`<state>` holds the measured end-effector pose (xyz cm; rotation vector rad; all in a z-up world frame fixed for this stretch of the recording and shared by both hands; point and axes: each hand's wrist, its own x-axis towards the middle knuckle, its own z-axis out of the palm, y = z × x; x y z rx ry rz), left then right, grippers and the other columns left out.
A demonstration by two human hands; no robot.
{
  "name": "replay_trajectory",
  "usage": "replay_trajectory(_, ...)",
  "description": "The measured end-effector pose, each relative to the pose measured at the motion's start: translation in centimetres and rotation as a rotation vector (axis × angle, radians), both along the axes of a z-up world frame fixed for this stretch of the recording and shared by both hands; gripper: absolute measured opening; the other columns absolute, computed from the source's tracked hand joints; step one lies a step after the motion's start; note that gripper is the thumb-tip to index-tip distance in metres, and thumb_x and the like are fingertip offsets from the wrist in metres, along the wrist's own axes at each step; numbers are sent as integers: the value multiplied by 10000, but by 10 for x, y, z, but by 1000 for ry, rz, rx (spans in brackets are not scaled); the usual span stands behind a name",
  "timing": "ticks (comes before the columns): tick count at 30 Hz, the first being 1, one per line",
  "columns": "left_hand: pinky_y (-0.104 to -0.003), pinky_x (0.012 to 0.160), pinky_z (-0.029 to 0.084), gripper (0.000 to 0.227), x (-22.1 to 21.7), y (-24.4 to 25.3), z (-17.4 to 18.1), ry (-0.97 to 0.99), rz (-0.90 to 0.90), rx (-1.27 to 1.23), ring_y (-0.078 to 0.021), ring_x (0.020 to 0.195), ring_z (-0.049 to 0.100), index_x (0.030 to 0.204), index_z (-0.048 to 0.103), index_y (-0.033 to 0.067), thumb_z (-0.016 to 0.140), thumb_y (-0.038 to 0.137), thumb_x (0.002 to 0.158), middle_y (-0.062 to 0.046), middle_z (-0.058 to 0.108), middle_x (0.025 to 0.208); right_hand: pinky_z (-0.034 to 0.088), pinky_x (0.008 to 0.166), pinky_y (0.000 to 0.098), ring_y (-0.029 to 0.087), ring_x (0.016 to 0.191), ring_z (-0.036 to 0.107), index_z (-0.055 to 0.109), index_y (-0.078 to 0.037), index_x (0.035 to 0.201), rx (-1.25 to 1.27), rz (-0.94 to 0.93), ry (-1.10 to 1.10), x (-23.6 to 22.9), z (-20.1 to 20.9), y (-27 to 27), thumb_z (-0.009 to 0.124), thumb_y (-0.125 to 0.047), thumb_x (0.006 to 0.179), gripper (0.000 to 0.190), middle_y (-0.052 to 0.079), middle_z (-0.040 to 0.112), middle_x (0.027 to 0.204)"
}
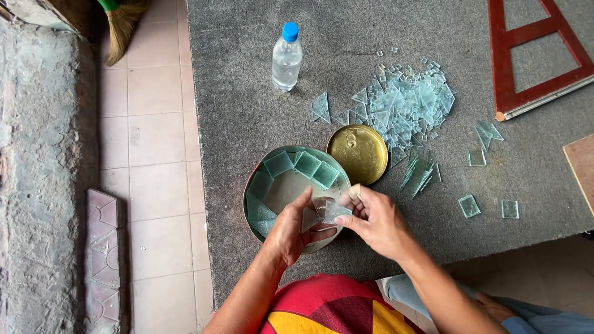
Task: The person picks up small triangular glass pieces from a pile on a table and places them into a round metal container. The person handles the glass pieces one at a time, arranging them inside the container.
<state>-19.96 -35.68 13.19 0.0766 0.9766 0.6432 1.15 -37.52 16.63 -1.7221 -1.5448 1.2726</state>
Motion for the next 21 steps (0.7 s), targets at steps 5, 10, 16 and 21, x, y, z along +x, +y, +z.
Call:
replay_trajectory(5,-514,1101,610,993,-1,-4,-7,-88,-171,50,-377,1250,772,1475,665,-82,336,776,1099,-265,763,1410,650,669,379,263,799,748,791,19,1062,-126,223,-268,-24,53,20,883,-33,904,190,188,763,942)
replay_trajectory(10,-499,983,686,940,-2,-2,-32,-110,-79,-19,-351,1028,816,1409,702,-77,307,728,1129,-224,764,1154,668,811,430,297,981,769,818,-45,1171,30,159,-312,-12,9,-5,901,-134,903,294,155,699,1164)
replay_trajectory(16,-531,928,703,897,-1,3,-40,-177,-52,-51,-364,1017,812,1472,689,-12,286,717,1138,-221,780,1144,689,673,379,284,833,813,786,-19,1129,20,80,-127,-7,15,-12,863,-48,918,227,173,798,991)
replay_trajectory(21,-466,923,702,811,8,-6,-44,-123,-199,-10,-285,1110,766,1495,650,58,262,683,1153,-149,758,1217,698,673,378,288,832,813,786,-75,1132,48,430,-262,-10,27,-10,809,-60,954,180,127,789,1012)
